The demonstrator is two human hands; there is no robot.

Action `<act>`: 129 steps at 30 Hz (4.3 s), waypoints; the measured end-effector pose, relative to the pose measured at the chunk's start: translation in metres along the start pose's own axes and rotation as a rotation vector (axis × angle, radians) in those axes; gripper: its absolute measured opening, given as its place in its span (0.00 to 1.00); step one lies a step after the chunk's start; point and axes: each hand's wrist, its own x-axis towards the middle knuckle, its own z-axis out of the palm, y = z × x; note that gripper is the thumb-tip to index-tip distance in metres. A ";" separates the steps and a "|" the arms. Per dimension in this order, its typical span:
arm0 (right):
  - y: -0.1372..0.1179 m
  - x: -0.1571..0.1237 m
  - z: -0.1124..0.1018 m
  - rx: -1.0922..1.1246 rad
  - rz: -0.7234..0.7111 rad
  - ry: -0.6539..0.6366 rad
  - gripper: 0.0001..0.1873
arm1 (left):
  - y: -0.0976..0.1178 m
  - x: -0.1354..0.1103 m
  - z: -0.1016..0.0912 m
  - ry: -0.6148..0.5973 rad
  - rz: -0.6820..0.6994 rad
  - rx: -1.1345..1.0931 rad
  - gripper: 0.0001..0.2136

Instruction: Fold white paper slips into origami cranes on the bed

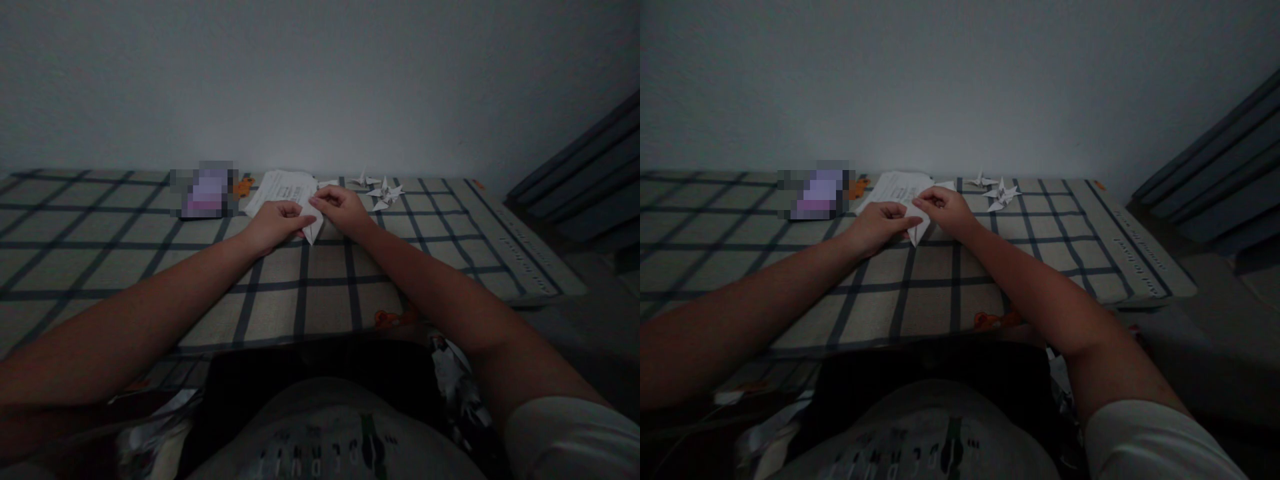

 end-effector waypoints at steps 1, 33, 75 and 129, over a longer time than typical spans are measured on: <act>0.000 0.000 0.000 0.004 -0.001 0.007 0.19 | -0.001 0.001 0.000 -0.016 -0.002 0.002 0.13; -0.005 0.002 -0.002 0.118 0.119 0.021 0.23 | -0.008 0.006 -0.001 0.002 0.031 -0.111 0.18; 0.001 0.002 0.000 0.147 0.177 -0.100 0.24 | 0.000 0.001 -0.002 0.203 0.157 0.029 0.11; 0.004 0.002 0.002 -0.004 0.001 0.045 0.16 | -0.011 0.008 -0.004 -0.042 0.222 -0.091 0.37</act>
